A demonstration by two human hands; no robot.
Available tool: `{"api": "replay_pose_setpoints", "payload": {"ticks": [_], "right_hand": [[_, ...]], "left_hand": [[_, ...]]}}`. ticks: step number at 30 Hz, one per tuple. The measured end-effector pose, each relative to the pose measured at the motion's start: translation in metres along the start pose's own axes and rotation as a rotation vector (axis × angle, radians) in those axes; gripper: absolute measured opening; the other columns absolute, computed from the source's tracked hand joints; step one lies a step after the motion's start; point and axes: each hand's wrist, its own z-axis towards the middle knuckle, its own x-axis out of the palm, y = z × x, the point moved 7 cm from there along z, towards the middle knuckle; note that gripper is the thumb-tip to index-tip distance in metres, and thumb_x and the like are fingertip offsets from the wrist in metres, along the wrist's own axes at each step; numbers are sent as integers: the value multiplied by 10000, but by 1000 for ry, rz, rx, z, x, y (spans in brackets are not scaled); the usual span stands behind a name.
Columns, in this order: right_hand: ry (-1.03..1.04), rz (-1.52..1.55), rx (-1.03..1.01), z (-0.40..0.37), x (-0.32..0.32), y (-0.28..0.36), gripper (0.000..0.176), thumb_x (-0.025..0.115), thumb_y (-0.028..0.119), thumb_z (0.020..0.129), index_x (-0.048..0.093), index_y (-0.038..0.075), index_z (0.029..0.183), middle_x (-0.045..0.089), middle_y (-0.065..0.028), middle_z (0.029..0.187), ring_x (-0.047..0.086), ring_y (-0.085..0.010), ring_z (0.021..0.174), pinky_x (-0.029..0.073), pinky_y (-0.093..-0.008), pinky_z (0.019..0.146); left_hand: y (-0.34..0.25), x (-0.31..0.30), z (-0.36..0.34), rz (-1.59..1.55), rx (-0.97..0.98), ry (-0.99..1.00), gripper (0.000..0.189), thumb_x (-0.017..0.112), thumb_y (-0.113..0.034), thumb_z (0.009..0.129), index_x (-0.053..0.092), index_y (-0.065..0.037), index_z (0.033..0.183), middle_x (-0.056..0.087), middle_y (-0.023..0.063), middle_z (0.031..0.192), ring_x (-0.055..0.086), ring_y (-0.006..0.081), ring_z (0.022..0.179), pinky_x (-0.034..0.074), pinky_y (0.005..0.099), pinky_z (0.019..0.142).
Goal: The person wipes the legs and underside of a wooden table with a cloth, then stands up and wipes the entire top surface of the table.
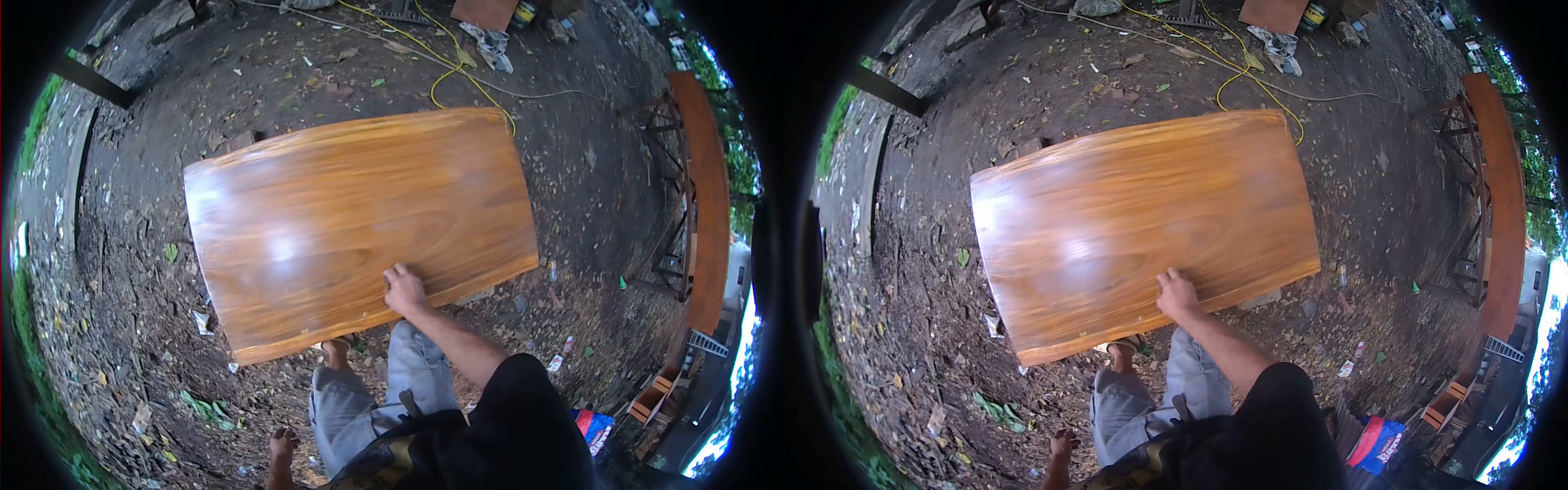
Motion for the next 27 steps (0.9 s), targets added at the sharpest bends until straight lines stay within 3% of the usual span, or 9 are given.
{"api": "replay_pose_setpoints", "payload": {"ticks": [3, 6, 11, 15, 17, 19, 23, 25, 27], "right_hand": [[-29, 381, -143, -14, 34, 89, 214, 698, 131, 778, 686, 98, 989, 657, -139, 973, 672, -354, 876, 563, -454, 770], [171, 616, -87, -27, 58, 171, 247, 732, 169, 785, 705, 96, 1019, 695, -129, 1006, 691, -313, 917, 564, -404, 803], [333, 853, -45, -28, 50, 197, 283, 743, 200, 845, 708, 106, 1110, 716, -101, 1025, 688, -215, 944, 541, -326, 856], [313, 1056, 203, -2, 22, 103, 301, 731, 139, 881, 693, 82, 1174, 723, -43, 1044, 657, -122, 949, 544, -291, 850], [104, 951, 226, 23, -38, 30, 284, 716, 102, 874, 694, 64, 1155, 723, -43, 1024, 659, -121, 944, 549, -291, 843], [-64, 855, 401, 47, -99, -59, 257, 708, 82, 852, 717, 83, 1109, 728, -41, 1014, 667, -134, 930, 552, -304, 849], [-402, 214, 485, 89, -224, -232, 274, 743, 155, 800, 738, 179, 1073, 731, -148, 1001, 698, -329, 960, 557, -400, 867], [-535, -108, 360, 109, -270, -285, 254, 736, 141, 779, 742, 179, 1030, 711, -141, 982, 686, -339, 945, 552, -414, 864], [-527, -183, 365, 127, -299, -316, 231, 717, 132, 775, 739, 168, 1001, 690, -131, 989, 675, -335, 954, 548, -413, 866]], "left_hand": [[11, -11, 0, -34, -9, -33, 271, 618, -170, 920, 614, 17, 1118, 679, 123, 902, 709, 264, 652, 519, 344, 495], [28, -27, 1, -81, -23, -58, 263, 611, -163, 919, 610, 23, 1105, 676, 130, 894, 704, 266, 636, 524, 351, 488], [32, -39, -1, -94, -2, -66, 265, 595, -151, 905, 608, 30, 1098, 658, 131, 858, 683, 259, 603, 514, 353, 478], [29, -32, 9, -91, -27, -81, 295, 616, -168, 909, 594, 24, 1132, 647, 126, 856, 665, 264, 586, 515, 368, 486], [28, -26, 7, -49, -35, -76, 330, 630, -197, 919, 571, 7, 1172, 649, 133, 890, 677, 294, 616, 551, 404, 525], [20, -12, -4, -143, 91, 41, 206, 582, -215, 977, 601, -25, 1053, 645, 111, 851, 668, 241, 657, 547, 361, 529], [9, 18, 1, -81, 57, 28, 197, 594, -202, 966, 619, -21, 1041, 648, 102, 826, 664, 231, 626, 523, 345, 496], [11, 28, 3, -9, -15, -21, 223, 618, -188, 940, 621, -9, 1072, 651, 103, 822, 664, 242, 591, 508, 349, 472], [15, 37, 1, 58, -89, -72, 261, 642, -173, 913, 623, 4, 1103, 654, 104, 819, 664, 252, 557, 493, 353, 449]]}}
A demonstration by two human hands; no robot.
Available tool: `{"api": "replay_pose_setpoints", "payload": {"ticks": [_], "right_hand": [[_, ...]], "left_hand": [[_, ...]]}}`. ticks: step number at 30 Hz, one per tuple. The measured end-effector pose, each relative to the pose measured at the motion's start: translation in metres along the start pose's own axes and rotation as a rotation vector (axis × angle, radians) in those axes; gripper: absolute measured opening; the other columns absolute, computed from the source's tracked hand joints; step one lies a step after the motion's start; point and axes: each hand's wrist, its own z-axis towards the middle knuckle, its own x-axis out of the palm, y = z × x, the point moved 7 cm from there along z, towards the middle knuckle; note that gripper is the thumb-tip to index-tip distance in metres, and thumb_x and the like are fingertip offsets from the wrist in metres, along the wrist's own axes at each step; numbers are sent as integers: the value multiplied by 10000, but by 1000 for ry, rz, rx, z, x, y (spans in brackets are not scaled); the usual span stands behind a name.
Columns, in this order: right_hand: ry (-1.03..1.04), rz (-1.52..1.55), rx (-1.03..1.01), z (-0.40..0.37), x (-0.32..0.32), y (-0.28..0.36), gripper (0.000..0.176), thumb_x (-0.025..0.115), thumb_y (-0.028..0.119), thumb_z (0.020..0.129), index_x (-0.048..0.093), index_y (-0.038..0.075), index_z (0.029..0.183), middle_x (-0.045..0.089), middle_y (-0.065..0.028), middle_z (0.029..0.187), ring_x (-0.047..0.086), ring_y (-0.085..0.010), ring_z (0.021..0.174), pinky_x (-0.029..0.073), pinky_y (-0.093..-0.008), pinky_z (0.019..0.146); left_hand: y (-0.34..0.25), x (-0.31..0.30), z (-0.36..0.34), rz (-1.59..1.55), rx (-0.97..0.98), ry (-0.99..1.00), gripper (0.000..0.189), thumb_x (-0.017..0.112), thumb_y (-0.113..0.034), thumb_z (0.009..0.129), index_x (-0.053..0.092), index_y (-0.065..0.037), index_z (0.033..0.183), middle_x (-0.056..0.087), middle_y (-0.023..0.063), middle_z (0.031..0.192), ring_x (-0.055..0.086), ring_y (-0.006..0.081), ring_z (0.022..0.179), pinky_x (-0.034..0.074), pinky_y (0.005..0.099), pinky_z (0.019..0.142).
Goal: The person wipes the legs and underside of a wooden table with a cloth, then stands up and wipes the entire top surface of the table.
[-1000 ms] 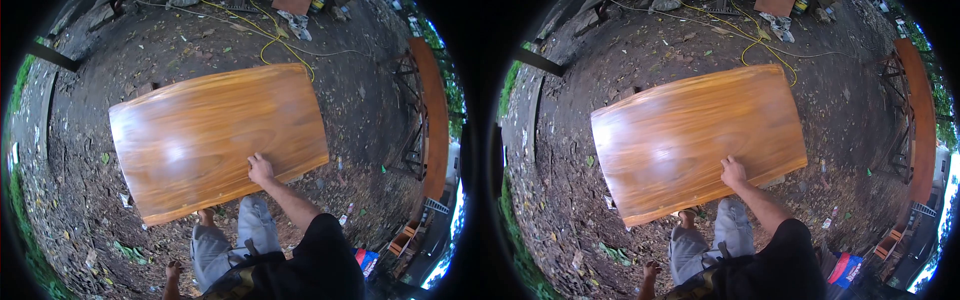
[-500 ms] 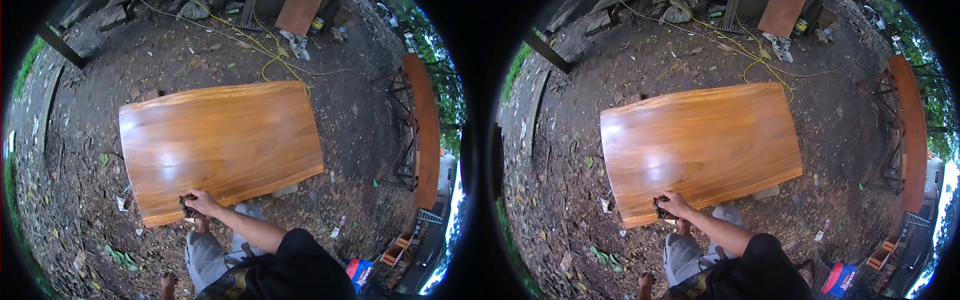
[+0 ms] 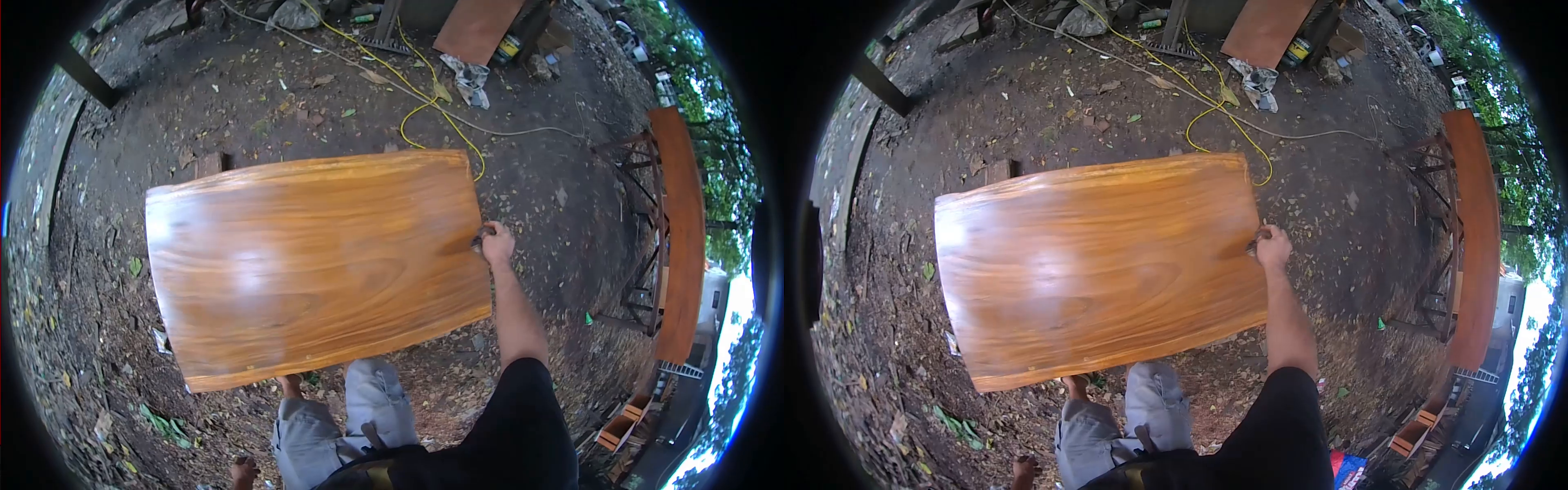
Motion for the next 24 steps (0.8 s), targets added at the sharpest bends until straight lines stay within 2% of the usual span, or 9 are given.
{"api": "replay_pose_setpoints", "payload": {"ticks": [3, 6, 8, 11, 15, 16, 19, 21, 24], "right_hand": [[65, -89, -48, 41, 22, -25, 209, 689, 135, 797, 735, 157, 1000, 690, -128, 1028, 669, -326, 981, 546, -414, 868], [67, -140, -134, 48, 30, -6, 193, 666, 134, 813, 731, 147, 994, 689, -127, 1008, 668, -331, 959, 547, -426, 856], [78, -177, -200, 48, 49, -4, 173, 661, 140, 820, 726, 133, 979, 684, -136, 995, 663, -344, 930, 546, -435, 845], [51, -156, -239, 36, 62, 13, 166, 657, 137, 824, 724, 121, 975, 677, -153, 986, 659, -357, 914, 545, -442, 826], [126, -94, -304, 7, 73, 60, 170, 660, 128, 813, 724, 120, 970, 673, -159, 997, 659, -360, 927, 547, -450, 820], [145, -93, -345, -3, 84, 90, 175, 664, 127, 805, 724, 125, 969, 674, -156, 1006, 661, -357, 937, 548, -451, 825], [190, -54, -380, -33, 93, 139, 170, 658, 100, 793, 727, 111, 948, 668, -163, 980, 658, -366, 924, 544, -455, 817], [218, -49, -421, -58, 98, 178, 173, 660, 96, 786, 726, 105, 946, 667, -165, 974, 656, -367, 919, 543, -455, 817], [265, -18, -493, -96, 117, 235, 181, 664, 97, 779, 723, 94, 950, 665, -167, 970, 656, -365, 912, 542, -452, 814]], "left_hand": [[-16, 9, -7, 49, 16, -7, 267, 656, -175, 906, 635, -8, 1112, 672, 103, 834, 677, 250, 569, 499, 356, 452], [-22, 7, -19, 136, 58, -46, 323, 617, -215, 925, 609, 24, 1142, 676, 126, 905, 699, 265, 621, 519, 361, 506], [-21, 4, -28, 153, 16, -63, 341, 674, -178, 891, 637, 28, 1161, 703, 130, 897, 704, 244, 655, 539, 340, 542], [-21, 4, -46, 126, 27, -80, 377, 677, -209, 890, 643, 27, 1182, 710, 141, 928, 714, 253, 711, 565, 362, 591], [24, 3, -19, 108, 56, -82, 388, 668, -253, 896, 664, 20, 1171, 719, 147, 965, 721, 245, 748, 580, 383, 632], [32, 2, -20, 131, 40, -82, 388, 667, -261, 897, 669, 22, 1163, 722, 147, 965, 722, 240, 754, 582, 380, 641], [13, 14, -34, 60, 4, -65, 382, 665, -268, 897, 681, 27, 1140, 733, 147, 953, 726, 228, 763, 583, 364, 668], [24, 12, -31, 32, 7, -62, 375, 666, -274, 898, 686, 36, 1109, 738, 143, 924, 729, 224, 764, 578, 339, 686], [83, 10, 4, -54, 24, -28, 353, 663, -232, 914, 650, 17, 1164, 724, 135, 987, 716, 230, 686, 537, 332, 578]]}}
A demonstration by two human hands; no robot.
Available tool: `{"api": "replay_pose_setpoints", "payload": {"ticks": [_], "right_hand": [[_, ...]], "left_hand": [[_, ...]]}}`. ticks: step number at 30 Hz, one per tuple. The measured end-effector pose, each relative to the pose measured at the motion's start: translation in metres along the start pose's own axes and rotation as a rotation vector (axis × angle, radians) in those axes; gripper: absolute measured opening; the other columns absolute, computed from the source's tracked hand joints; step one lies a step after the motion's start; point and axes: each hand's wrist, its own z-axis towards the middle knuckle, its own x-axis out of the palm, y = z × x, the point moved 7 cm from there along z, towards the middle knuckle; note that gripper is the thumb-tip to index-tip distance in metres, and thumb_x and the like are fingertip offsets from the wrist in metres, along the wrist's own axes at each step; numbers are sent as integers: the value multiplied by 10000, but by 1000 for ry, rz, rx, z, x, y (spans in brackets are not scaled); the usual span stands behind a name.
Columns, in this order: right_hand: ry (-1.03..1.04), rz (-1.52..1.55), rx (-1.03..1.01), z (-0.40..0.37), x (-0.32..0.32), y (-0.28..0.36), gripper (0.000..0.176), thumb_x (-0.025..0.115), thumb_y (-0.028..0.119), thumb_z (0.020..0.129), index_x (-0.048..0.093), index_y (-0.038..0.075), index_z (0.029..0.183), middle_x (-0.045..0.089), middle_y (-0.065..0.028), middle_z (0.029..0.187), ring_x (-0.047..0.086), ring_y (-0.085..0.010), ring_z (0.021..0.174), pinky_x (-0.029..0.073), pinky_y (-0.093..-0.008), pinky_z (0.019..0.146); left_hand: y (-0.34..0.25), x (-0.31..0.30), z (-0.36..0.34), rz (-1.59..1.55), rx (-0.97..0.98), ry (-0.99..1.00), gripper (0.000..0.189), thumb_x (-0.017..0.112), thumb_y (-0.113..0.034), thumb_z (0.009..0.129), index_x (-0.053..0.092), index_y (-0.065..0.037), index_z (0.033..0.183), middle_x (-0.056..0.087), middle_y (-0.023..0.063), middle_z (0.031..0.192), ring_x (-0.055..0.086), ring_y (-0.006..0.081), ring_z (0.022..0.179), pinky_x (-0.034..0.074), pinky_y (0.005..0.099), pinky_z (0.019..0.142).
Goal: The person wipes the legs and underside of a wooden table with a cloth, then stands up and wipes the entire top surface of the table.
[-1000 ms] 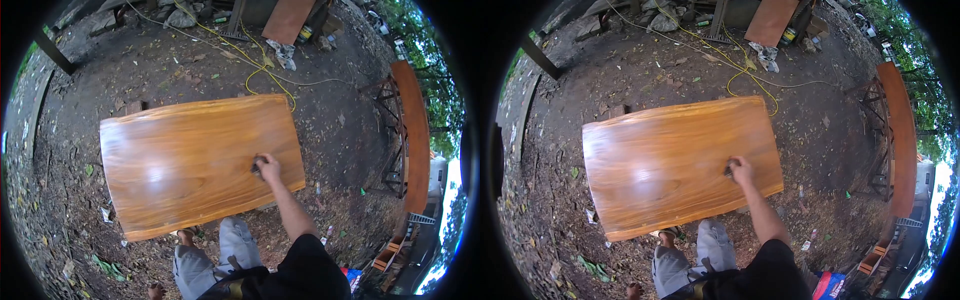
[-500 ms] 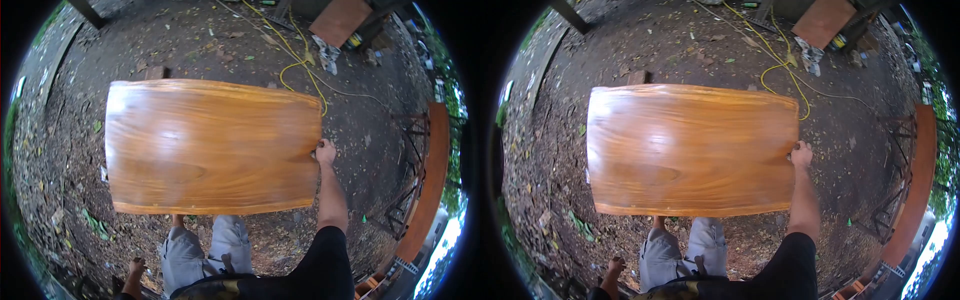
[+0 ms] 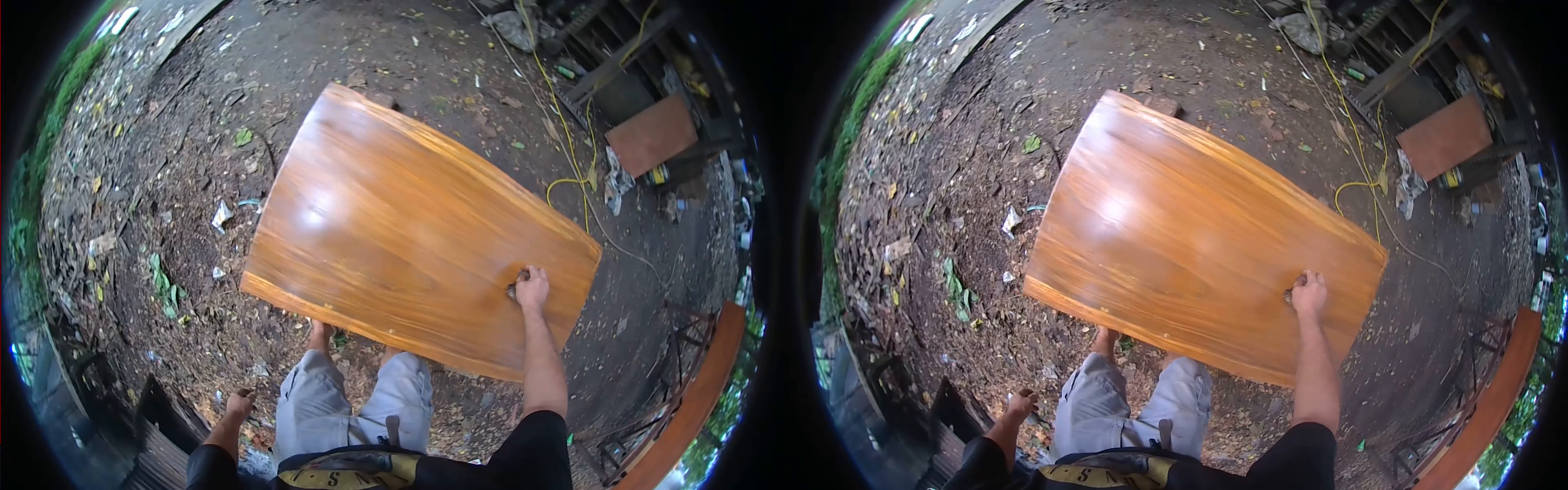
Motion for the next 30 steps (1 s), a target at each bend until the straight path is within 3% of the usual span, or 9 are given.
{"api": "replay_pose_setpoints", "payload": {"ticks": [5, 8, 9, 12, 13, 16, 23, 29, 30], "right_hand": [[41, 31, -111, -10, 43, 128, 182, 665, 113, 782, 718, 80, 953, 664, -170, 964, 655, -364, 913, 542, -448, 805], [41, 92, -178, -16, 74, 209, 166, 664, 114, 781, 722, 82, 934, 664, -172, 956, 655, -371, 898, 544, -454, 792], [39, 118, -196, -18, 84, 236, 160, 664, 114, 780, 724, 84, 925, 663, -173, 952, 656, -373, 891, 544, -457, 786], [45, 147, -221, -25, 112, 322, 157, 647, 125, 812, 720, 77, 943, 650, -187, 997, 653, -381, 886, 542, -468, 781], [54, 136, -198, -27, 121, 350, 151, 649, 130, 810, 719, 76, 932, 649, -189, 993, 653, -379, 886, 540, -469, 782], [36, 121, -140, -31, 148, 432, 128, 655, 138, 795, 724, 81, 886, 655, -196, 941, 654, -375, 870, 540, -472, 772], [82, 142, 39, -24, 193, 600, 210, 618, 127, 793, 702, 53, 970, 643, -211, 999, 663, -372, 901, 542, -475, 797], [40, 190, 218, 1, 219, 684, 260, 607, 162, 813, 706, 58, 1030, 663, -212, 1049, 680, -356, 957, 541, -460, 868], [180, 322, 286, 13, 240, 691, 265, 612, 165, 811, 715, 71, 1037, 681, -207, 1061, 684, -347, 976, 540, -446, 882]], "left_hand": [[47, -19, -6, -168, -94, -49, 400, 693, -244, 885, 653, 62, 1141, 733, 140, 939, 729, 240, 745, 577, 344, 653], [95, -29, 13, -217, -69, -38, 399, 701, -249, 886, 660, 49, 1147, 735, 140, 954, 726, 240, 796, 582, 344, 668], [104, -38, 10, -73, -177, -21, 393, 707, -242, 888, 661, 39, 1159, 733, 151, 994, 718, 232, 843, 584, 343, 685], [133, -47, 18, -172, -158, -22, 330, 701, -219, 896, 671, 26, 1116, 725, 132, 967, 701, 214, 810, 579, 338, 682], [131, -47, 13, -402, -143, -27, 260, 693, -195, 903, 672, 20, 1048, 701, 100, 888, 679, 202, 755, 569, 341, 649], [159, -59, 23, -354, -172, -3, 209, 674, -162, 914, 659, 14, 1026, 669, 79, 841, 661, 196, 721, 566, 345, 620], [191, -76, 38, -538, -230, 21, 236, 634, -137, 940, 643, 47, 1088, 685, 124, 941, 683, 223, 752, 568, 355, 596], [202, -99, 53, -541, -321, 41, 229, 621, -160, 966, 614, 13, 1115, 695, 105, 870, 676, 232, 617, 508, 343, 515], [204, -105, 54, -536, -312, 39, 226, 618, -159, 967, 612, 12, 1115, 693, 106, 869, 675, 234, 618, 506, 345, 510]]}}
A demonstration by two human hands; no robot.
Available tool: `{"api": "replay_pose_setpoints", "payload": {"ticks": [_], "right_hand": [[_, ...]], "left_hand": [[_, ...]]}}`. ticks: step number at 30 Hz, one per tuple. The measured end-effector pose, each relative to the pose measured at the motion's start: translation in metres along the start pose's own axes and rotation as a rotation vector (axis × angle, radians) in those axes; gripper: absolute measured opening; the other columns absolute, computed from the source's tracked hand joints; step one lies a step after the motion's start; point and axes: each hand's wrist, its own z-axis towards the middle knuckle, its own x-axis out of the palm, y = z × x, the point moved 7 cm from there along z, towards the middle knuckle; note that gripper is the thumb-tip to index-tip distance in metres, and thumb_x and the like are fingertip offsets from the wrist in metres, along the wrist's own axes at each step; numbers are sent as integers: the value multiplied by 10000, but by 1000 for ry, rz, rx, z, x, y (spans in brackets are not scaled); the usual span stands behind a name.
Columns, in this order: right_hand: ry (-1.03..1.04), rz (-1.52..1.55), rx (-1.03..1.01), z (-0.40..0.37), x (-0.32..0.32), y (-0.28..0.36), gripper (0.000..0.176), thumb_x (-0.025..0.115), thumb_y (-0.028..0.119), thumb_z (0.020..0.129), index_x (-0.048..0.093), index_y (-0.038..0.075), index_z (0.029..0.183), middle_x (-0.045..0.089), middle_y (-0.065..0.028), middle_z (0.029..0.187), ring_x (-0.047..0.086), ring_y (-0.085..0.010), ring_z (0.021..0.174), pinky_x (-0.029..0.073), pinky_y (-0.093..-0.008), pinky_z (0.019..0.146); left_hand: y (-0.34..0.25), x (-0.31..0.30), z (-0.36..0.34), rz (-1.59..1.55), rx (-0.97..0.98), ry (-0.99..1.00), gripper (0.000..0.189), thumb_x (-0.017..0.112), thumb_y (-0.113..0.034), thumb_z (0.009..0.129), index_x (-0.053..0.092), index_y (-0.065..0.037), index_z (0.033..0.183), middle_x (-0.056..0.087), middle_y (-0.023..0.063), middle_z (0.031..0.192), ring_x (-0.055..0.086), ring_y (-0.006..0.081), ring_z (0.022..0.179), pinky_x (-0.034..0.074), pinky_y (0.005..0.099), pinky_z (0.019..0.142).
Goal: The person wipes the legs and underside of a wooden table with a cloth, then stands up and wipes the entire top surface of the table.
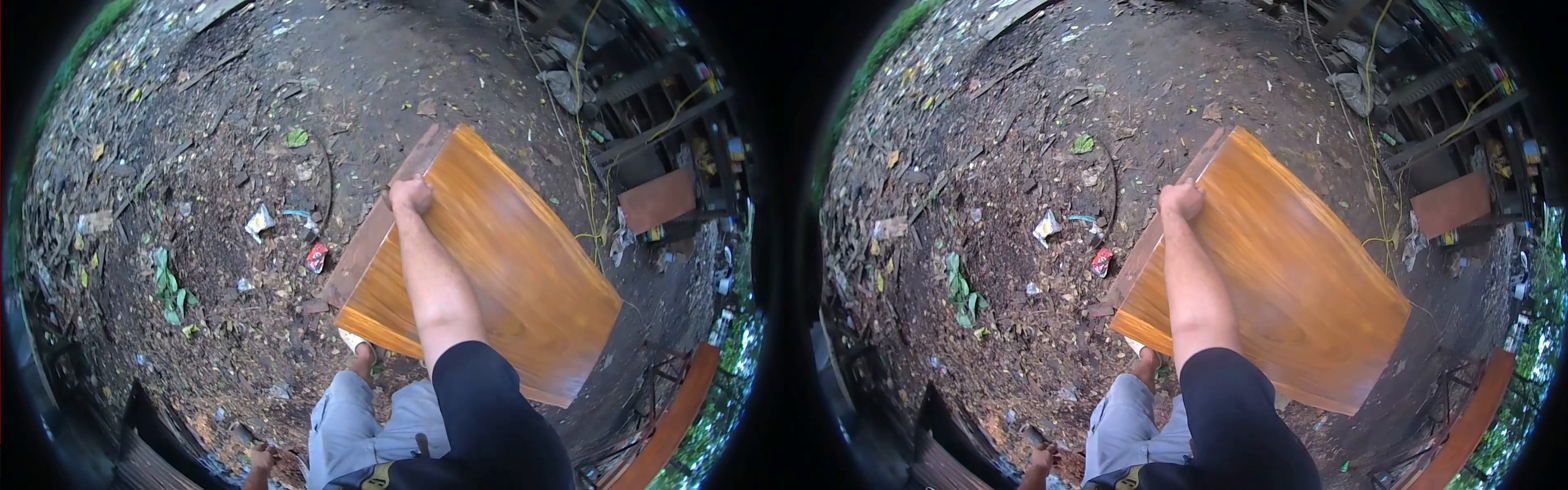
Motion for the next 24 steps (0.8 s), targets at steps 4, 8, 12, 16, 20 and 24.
{"api": "replay_pose_setpoints", "payload": {"ticks": [4, 8, 12, 16, 20, 24], "right_hand": [[-35, 368, -68, 3, -1, 29, 227, 678, 204, 806, 742, 109, 1003, 743, -155, 1003, 707, -307, 975, 538, -394, 887], [-32, 545, -119, -8, -26, -1, 259, 754, 202, 784, 742, 96, 1020, 749, -118, 959, 709, -248, 923, 541, -346, 832], [68, 847, -187, -21, -89, -61, 257, 725, 131, 843, 704, 43, 1084, 720, -99, 1010, 670, -179, 924, 540, -330, 820], [124, 1096, -92, -11, -164, -188, 285, 690, 71, 876, 665, 36, 1158, 669, -70, 1060, 641, -167, 921, 530, -295, 827], [27, 894, -7, -10, -300, -325, 255, 661, 27, 884, 664, 28, 1139, 664, -67, 1087, 629, -150, 979, 527, -291, 866], [-163, 816, 30, 32, -395, -519, 242, 663, 20, 885, 670, 21, 1127, 672, -67, 1062, 632, -154, 979, 525, -281, 869]], "left_hand": [[-23, -12, -2, 7, -10, -4, 218, 603, -153, 957, 604, 4, 1109, 686, 118, 893, 677, 258, 612, 508, 374, 500], [-34, -23, -1, 94, 70, -4, 244, 616, -179, 939, 607, -11, 1117, 687, 121, 893, 682, 262, 604, 521, 374, 510], [-65, 1, -29, 122, 73, -68, 198, 639, -183, 904, 652, -33, 1032, 691, 84, 835, 654, 192, 564, 481, 327, 479], [-76, 45, -57, 128, 94, -60, 131, 640, -148, 903, 646, -53, 994, 660, 65, 782, 639, 192, 557, 476, 321, 482], [-75, 88, -80, 292, 98, -33, 191, 661, -154, 898, 651, -22, 1035, 659, 70, 786, 651, 189, 595, 497, 319, 513], [-108, 141, -106, 479, 151, -27, 291, 667, -185, 900, 653, 24, 1102, 685, 93, 824, 659, 187, 623, 526, 333, 548]]}}
